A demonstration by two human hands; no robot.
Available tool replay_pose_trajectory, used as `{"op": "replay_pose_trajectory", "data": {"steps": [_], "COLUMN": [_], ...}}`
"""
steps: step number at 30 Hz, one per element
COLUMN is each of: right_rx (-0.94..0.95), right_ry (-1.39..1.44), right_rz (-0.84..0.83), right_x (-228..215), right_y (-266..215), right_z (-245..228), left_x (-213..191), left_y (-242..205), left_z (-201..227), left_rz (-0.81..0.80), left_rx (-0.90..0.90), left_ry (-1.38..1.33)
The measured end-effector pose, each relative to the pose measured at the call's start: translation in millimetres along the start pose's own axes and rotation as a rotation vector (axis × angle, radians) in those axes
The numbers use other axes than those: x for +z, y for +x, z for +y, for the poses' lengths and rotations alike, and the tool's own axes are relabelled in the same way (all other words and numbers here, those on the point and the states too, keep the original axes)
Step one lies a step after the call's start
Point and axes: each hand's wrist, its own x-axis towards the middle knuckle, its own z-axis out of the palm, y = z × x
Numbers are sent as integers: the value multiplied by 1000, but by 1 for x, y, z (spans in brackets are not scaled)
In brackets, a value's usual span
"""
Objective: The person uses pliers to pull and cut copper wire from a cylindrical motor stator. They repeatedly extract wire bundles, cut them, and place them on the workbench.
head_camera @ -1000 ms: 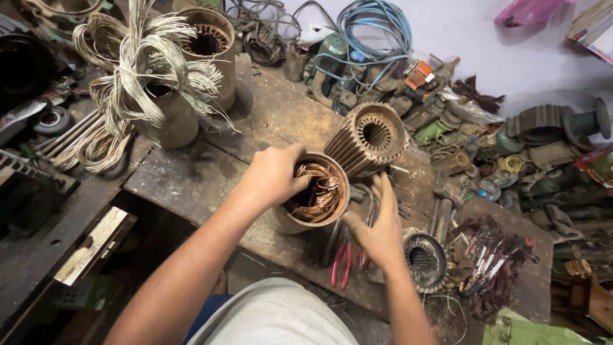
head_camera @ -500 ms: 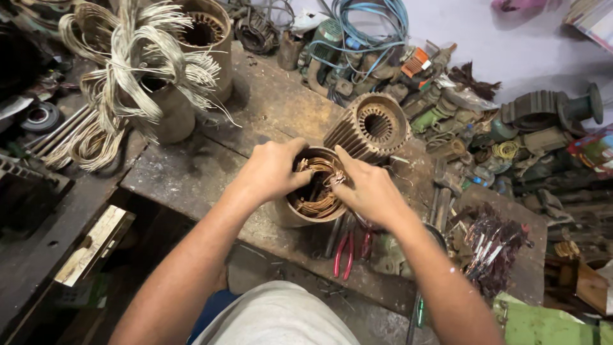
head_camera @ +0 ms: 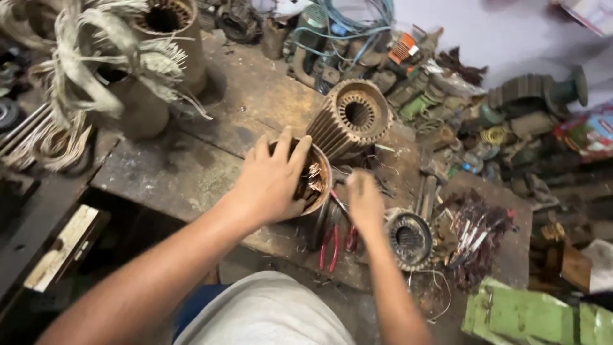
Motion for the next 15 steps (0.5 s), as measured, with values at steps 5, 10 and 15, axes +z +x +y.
{"op": "replay_pose_trajectory", "data": {"steps": [5,10,15], "right_rx": [-280,-28,112], "right_ry": [-505,-392,-36], "right_rz": [-11,-219,-124], "right_x": [81,95,60], "right_y": [-19,-2,-20], "right_z": [78,96,65], "left_x": [-2,-9,-8], "left_y": [14,17,23], "left_z": [8,7,0], "left_rz": [-229,-215,-288], "left_rx": [-98,-87,-38], "left_ry": [33,26,6]}}
